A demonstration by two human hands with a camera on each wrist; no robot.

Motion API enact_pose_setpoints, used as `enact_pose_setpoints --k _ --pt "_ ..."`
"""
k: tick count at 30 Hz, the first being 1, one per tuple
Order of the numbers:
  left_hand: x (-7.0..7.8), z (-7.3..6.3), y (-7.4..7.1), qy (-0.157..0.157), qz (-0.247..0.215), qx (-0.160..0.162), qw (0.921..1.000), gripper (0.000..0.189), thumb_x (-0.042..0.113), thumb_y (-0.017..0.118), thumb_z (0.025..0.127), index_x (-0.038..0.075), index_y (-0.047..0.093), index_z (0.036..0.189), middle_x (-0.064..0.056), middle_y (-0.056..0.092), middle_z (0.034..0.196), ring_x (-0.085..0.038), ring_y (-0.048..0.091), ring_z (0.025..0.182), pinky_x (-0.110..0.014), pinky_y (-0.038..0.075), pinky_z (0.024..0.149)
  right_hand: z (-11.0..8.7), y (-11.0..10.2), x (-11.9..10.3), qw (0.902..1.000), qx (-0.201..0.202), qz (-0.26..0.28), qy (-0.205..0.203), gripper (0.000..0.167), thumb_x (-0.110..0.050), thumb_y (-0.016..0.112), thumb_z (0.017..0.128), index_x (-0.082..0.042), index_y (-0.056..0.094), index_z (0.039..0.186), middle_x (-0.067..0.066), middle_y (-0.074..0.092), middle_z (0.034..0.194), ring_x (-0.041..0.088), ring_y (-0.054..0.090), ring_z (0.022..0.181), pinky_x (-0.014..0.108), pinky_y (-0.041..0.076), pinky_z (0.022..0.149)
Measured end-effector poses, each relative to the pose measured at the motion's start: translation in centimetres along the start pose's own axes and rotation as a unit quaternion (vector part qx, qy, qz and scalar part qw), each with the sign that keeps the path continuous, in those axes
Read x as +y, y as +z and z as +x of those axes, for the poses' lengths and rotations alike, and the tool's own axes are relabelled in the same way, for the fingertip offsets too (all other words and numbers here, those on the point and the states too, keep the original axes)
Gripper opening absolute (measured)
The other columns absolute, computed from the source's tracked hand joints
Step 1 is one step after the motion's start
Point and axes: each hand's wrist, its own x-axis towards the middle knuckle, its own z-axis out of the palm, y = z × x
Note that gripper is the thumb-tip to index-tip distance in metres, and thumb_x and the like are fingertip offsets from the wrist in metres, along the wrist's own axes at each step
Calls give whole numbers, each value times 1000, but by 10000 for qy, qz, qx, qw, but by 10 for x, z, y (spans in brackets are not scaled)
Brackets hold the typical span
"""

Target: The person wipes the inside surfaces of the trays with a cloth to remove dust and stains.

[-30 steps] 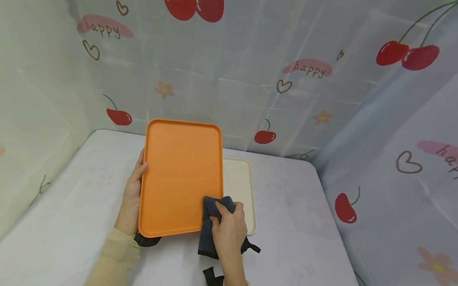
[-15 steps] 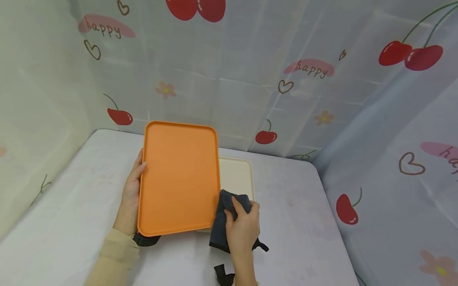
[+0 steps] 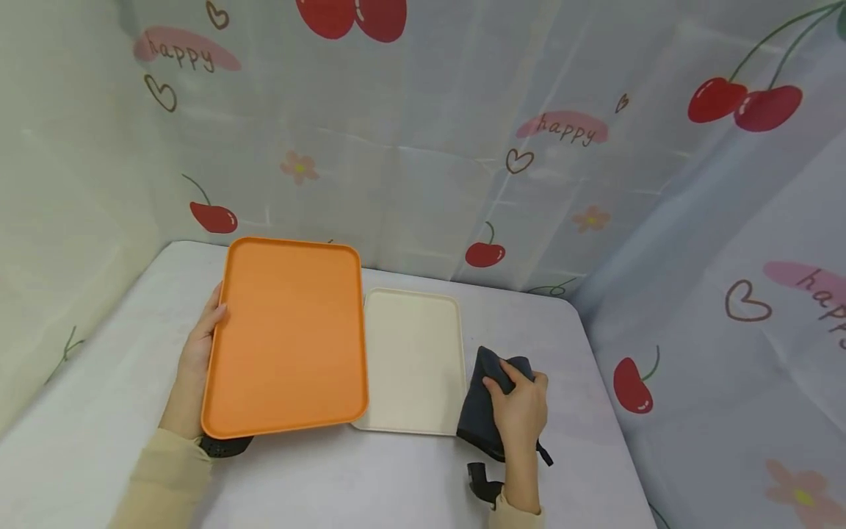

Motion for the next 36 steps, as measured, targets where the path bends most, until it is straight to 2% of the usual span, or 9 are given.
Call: enact_pose_setpoints --k 9,13,16,20,24,26,30,33,36 --pt "4 10 -49 -539 297 -107 9980 62 22 28 108 33 -8 156 16 -11 163 -2 -5 150 -19 4 122 22 -9 35 9966 -691 -424 144 51 -28 74 87 -7 61 133 33 47 122 50 52 105 59 49 77" --pt "1 25 -59 -836 594 12 9947 62 26 30 108 34 -9 156 14 -11 164 1 14 145 -13 24 112 26 -4 42 9945 -941 -443 135 52 -27 74 87 -6 61 132 34 48 124 50 50 110 60 48 81" --pt "-5 35 -64 -1082 731 43 9914 63 27 32 108 34 -8 156 12 -11 164 -3 18 143 -11 32 99 27 2 45 9931 -1086 -438 110 51 -27 74 86 -5 62 131 36 49 127 52 50 114 62 48 84" --pt "-13 40 -69 -1240 825 41 9888 63 27 34 108 34 -6 156 12 -10 164 -7 7 148 -13 32 101 28 10 48 9915 -1205 -476 69 51 -28 75 86 -5 63 130 37 49 126 53 51 112 62 49 82" --pt "-15 40 -78 -1375 1463 72 9796 63 36 37 106 34 -2 157 9 -10 165 -13 2 151 -18 30 108 27 14 50 9902 -1293 -529 92 52 -29 74 87 -5 61 131 37 46 124 52 53 106 57 50 74" --pt "-12 39 -82 -1411 1877 24 9720 66 40 38 106 30 -3 157 3 -11 165 -20 0 152 -26 27 116 27 16 52 9897 -1308 -570 90 54 -30 73 87 -4 60 133 37 44 124 51 53 104 56 49 73" --pt "-6 37 -86 -1172 2578 -374 9583 72 35 39 106 14 -8 157 -12 -16 163 -33 -9 151 -49 5 124 24 18 58 9890 -1310 -676 111 58 -34 71 88 -4 57 136 39 39 129 53 47 112 58 48 77" --pt "-4 33 -85 -1019 2728 -509 9553 73 28 42 106 10 -8 157 -19 -17 162 -36 -12 150 -54 -4 121 23 20 60 9879 -1342 -778 86 61 -37 69 89 -3 54 138 42 34 133 56 39 120 64 46 82" --pt "-6 29 -85 -890 2970 -434 9497 74 23 45 105 9 -6 157 -23 -11 162 -38 -7 150 -56 -2 121 21 21 61 9877 -1311 -843 83 63 -38 68 90 -3 52 139 43 30 136 57 33 125 70 41 86"
